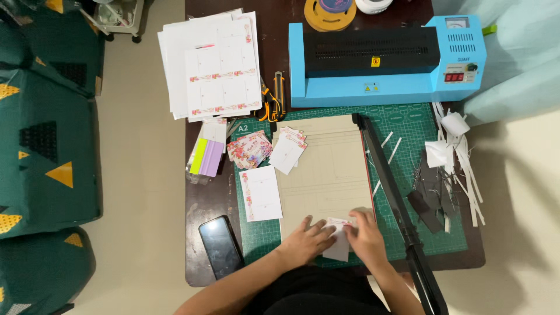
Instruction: The person uses a paper trimmer to cut small printed cards from a larger sheet. They align the paper, press down the trimmer handle to cut, and then separate the cut pieces, repeating the process for multiple cards.
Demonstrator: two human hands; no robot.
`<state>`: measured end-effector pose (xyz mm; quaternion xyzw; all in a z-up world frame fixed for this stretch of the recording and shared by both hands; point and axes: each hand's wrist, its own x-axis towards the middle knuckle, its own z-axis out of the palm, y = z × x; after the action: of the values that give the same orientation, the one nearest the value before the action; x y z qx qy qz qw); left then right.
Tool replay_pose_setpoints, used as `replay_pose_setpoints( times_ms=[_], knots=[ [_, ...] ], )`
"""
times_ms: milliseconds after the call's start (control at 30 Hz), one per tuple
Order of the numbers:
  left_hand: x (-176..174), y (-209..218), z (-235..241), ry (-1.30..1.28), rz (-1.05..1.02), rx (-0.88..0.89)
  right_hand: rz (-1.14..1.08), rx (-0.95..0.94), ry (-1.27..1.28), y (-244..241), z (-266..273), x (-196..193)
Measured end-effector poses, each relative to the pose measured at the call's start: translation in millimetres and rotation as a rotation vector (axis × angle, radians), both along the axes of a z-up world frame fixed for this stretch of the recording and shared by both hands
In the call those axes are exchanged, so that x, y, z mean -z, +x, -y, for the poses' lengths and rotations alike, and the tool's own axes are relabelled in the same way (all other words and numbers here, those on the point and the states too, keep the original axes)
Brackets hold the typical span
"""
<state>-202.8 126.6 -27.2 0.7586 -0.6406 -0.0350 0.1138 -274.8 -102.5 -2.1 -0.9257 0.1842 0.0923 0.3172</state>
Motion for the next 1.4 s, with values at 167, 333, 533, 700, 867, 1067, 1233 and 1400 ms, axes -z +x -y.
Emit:
replay_pose_setpoints(
  times_ms=[167,333,533,700,867,1067,1233,1400],
  knots=[
    [-26,17,-20,-0.291,-0.012,0.14,-0.094,0.253,0.216,1,30,17],
    [-17,11,-23,-0.22,-0.11,0.094,-0.1,0.3,0.275,-3,29,16],
    [-15,11,-4,-0.473,-0.082,0.137,-0.25,0.211,0.204,-2,13,3],
    [-85,75,21,-0.675,-0.207,-0.275,-0.106,0.604,0.704,3,34,45],
    [-41,173,2,-0.578,-0.201,-0.692,-0.029,0.453,0.619,39,5,28],
    [30,209,-25,-0.323,-0.222,-0.936,0.105,0.458,0.64,117,-37,33],
    [4,199,-19,-0.203,-0.476,-1.236,0.154,0.496,0.698,188,-56,44],
    [20,208,-12,-0.119,-0.572,-1.219,0.132,0.431,0.614,230,-74,55]
  ],
)
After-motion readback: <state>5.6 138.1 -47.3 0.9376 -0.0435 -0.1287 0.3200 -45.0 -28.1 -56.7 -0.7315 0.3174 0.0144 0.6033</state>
